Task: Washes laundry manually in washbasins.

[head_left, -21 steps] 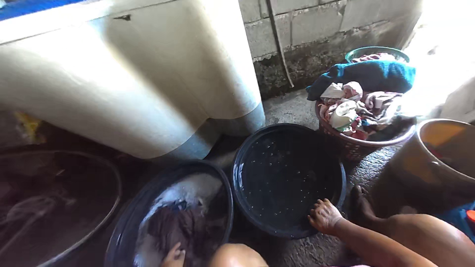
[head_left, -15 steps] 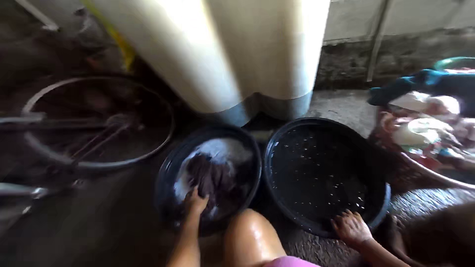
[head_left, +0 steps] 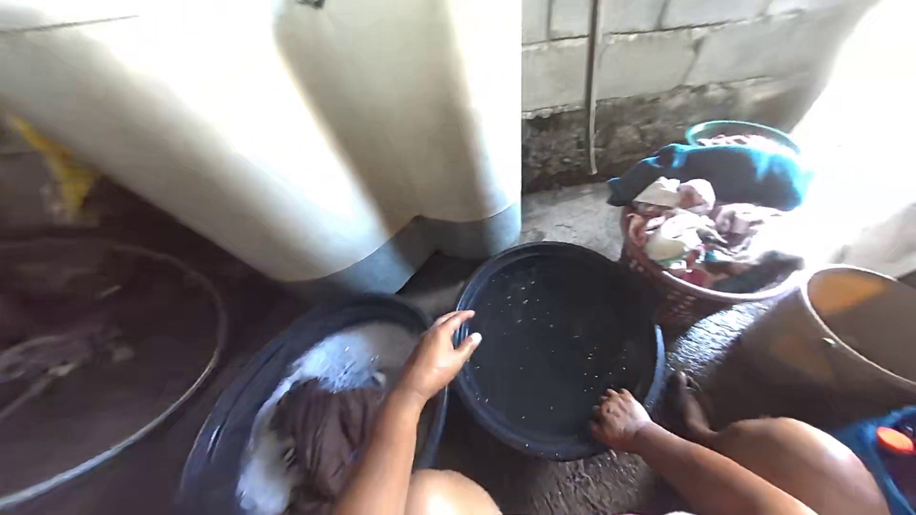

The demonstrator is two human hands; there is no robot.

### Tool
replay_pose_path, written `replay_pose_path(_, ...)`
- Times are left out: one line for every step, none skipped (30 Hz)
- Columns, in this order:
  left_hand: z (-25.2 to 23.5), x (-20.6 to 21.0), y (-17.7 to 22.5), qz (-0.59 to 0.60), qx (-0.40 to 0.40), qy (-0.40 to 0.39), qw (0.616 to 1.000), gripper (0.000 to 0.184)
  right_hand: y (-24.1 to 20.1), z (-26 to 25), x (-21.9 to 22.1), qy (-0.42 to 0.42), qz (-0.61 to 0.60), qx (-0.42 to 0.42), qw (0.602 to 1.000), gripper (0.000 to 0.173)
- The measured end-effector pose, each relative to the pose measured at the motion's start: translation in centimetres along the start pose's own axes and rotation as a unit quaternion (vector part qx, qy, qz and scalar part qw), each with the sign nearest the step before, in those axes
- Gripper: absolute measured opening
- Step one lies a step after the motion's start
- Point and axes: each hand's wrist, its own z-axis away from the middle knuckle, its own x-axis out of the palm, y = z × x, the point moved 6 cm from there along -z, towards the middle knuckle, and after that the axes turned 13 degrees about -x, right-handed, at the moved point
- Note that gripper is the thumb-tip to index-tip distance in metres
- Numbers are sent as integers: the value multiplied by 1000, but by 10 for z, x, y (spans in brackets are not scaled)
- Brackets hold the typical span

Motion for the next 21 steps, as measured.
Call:
replay_pose_path(4, 7, 26, 3, 42, -1, 999, 48, 1, -1, 0, -6, -9, 0, 1000, 60)
replay_pose_path(8, 17, 47, 12, 75, -2, 997, 47, 3, -3, 0, -8, -23, 0, 1000, 59)
replay_pose_path(10, 31, 62, 25, 100, -1, 995, 46, 6, -5, -1, -7, -40, -3, 999, 58)
replay_pose_path(12, 48, 71, 28, 108, -9, 994, 46, 10, -6, -6, 4, -64, -7, 998, 55)
replay_pose_path(11, 67, 75, 14, 100, -31, 994, 47, 17, -6, -16, 26, -92, -8, 995, 52)
replay_pose_path(8, 87, 72, -19, 82, -65, 994, 48, 25, -2, -30, 60, -115, -2, 992, 50)
replay_pose_path(4, 106, 64, -67, 60, -105, 990, 51, 34, 4, -48, 101, -134, 15, 986, 48)
replay_pose_path(-1, 123, 50, -117, 39, -140, 983, 52, 46, 13, -70, 140, -152, 38, 978, 47)
replay_pose_path(-8, 137, 36, -163, 17, -169, 972, 54, 60, 23, -93, 181, -173, 64, 966, 47)
replay_pose_path(-16, 145, 24, -196, -9, -194, 961, 55, 75, 35, -117, 227, -193, 88, 950, 46)
replay_pose_path(-23, 147, 17, -219, -33, -215, 951, 57, 92, 47, -140, 276, -208, 113, 932, 46)
replay_pose_path(-29, 146, 17, -221, -42, -225, 948, 59, 109, 60, -161, 328, -213, 137, 910, 45)
replay_pose_path(-34, 142, 23, -201, -34, -221, 954, 59, 125, 74, -181, 383, -209, 161, 885, 45)
replay_pose_path(-39, 137, 32, -166, -17, -205, 964, 58, 140, 88, -198, 436, -204, 185, 857, 48)
replay_pose_path(-43, 133, 42, -131, 1, -187, 974, 57, 154, 102, -215, 485, -199, 208, 826, 52)
replay_pose_path(-45, 131, 49, -108, 15, -175, 978, 56, 166, 113, -228, 525, -200, 228, 795, 59)
replay_pose_path(-47, 130, 54, -99, 23, -173, 980, 55, 177, 122, -240, 550, -204, 247, 772, 67)
replay_pose_path(-48, 133, 55, -102, 26, -179, 978, 55, 187, 127, -250, 562, -213, 258, 757, 76)
replay_pose_path(-48, 137, 55, -111, 26, -190, 975, 55, 197, 128, -259, 568, -227, 261, 747, 84)
replay_pose_path(-49, 141, 54, -120, 26, -202, 972, 55, 209, 126, -267, 571, -241, 261, 740, 90)
replay_pose_path(-50, 145, 52, -127, 23, -212, 969, 55, 220, 123, -274, 576, -257, 258, 732, 93)
